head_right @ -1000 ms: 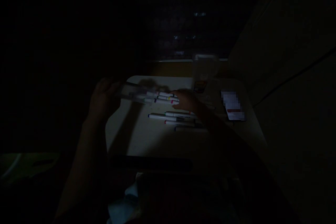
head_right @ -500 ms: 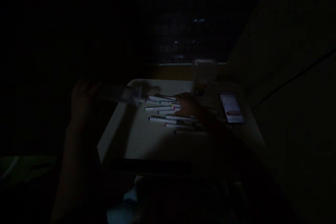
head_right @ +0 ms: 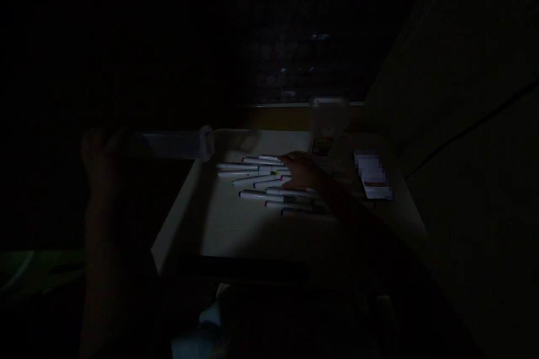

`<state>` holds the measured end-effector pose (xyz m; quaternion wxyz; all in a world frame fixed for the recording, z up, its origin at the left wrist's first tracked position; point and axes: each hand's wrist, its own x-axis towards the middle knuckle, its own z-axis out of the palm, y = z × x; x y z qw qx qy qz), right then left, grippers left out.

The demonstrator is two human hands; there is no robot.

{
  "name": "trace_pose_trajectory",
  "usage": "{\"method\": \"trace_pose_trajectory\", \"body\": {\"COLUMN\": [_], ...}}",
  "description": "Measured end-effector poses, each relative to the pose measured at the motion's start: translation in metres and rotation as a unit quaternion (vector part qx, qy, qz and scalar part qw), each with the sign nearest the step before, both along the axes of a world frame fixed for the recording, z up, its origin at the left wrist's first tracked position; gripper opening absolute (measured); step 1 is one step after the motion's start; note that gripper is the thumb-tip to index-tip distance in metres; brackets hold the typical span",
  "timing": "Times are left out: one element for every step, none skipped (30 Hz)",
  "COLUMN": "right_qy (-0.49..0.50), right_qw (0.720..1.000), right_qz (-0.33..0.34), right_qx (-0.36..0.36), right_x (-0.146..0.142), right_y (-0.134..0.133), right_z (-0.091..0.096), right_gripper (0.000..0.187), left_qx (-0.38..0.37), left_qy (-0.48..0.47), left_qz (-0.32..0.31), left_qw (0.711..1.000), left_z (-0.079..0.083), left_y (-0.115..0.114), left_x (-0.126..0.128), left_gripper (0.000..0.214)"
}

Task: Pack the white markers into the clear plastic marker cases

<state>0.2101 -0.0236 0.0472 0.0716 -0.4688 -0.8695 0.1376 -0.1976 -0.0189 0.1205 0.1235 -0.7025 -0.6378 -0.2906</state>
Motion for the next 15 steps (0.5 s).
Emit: {"method": "trace_pose_trajectory", "body": {"right_qy": [0.007, 0.014, 0.022, 0.029, 0.032, 0.032, 0.029, 0.023, 0.017, 0.013, 0.012, 0.016, 0.025, 0.040, 0.061], "right_qw": [1.000, 1.000, 1.000, 1.000, 0.999, 0.999, 1.000, 1.000, 0.999, 0.999, 0.999, 0.999, 0.999, 0.998, 0.997], "right_qz": [0.002, 0.003, 0.004, 0.005, 0.003, 0.001, -0.002, -0.006, -0.009, -0.012, -0.015, -0.019, -0.023, -0.027, -0.029], "right_qx": [-0.001, -0.003, -0.004, -0.004, -0.002, 0.003, 0.010, 0.019, 0.027, 0.032, 0.035, 0.036, 0.036, 0.039, 0.045], "right_x": [0.000, 0.001, 0.001, 0.002, 0.002, 0.003, 0.004, 0.005, 0.006, 0.006, 0.007, 0.008, 0.009, 0.010, 0.011], "right_y": [0.000, 0.000, 0.000, -0.001, -0.003, -0.004, -0.007, -0.009, -0.012, -0.015, -0.017, -0.019, -0.021, -0.023, -0.024], "right_z": [0.001, 0.001, 0.002, 0.002, 0.002, 0.002, 0.001, 0.000, -0.002, -0.003, -0.004, -0.004, -0.004, -0.003, -0.001], "right_gripper": [0.087, 0.088, 0.088, 0.089, 0.090, 0.090, 0.091, 0.091, 0.091, 0.091, 0.090, 0.088, 0.087, 0.085, 0.083], "left_qx": [0.001, -0.001, 0.004, -0.004, -0.017, -0.032, -0.040, -0.053, -0.062, -0.072, -0.085, -0.102, -0.116, -0.131, -0.144], "left_qy": [0.000, -0.003, -0.020, -0.042, -0.070, -0.098, -0.133, -0.164, -0.195, -0.223, -0.251, -0.274, -0.299, -0.320, -0.338], "left_qz": [-0.012, -0.025, -0.031, -0.045, -0.073, -0.104, -0.120, -0.135, -0.144, -0.155, -0.165, -0.178, -0.189, -0.205, -0.226], "left_qw": [1.000, 1.000, 0.999, 0.998, 0.995, 0.989, 0.983, 0.976, 0.968, 0.960, 0.950, 0.940, 0.928, 0.916, 0.902], "left_z": [-0.005, -0.011, -0.018, -0.025, -0.033, -0.041, -0.049, -0.056, -0.061, -0.066, -0.069, -0.072, -0.075, -0.077, -0.079], "left_y": [0.002, 0.005, 0.008, 0.013, 0.017, 0.023, 0.029, 0.035, 0.043, 0.050, 0.058, 0.066, 0.074, 0.081, 0.087], "left_x": [0.006, 0.015, 0.025, 0.036, 0.049, 0.062, 0.076, 0.090, 0.105, 0.118, 0.131, 0.143, 0.153, 0.162, 0.169], "left_gripper": [0.067, 0.068, 0.068, 0.067, 0.065, 0.064, 0.064, 0.068, 0.070, 0.071, 0.072, 0.071, 0.070, 0.071, 0.070]}}
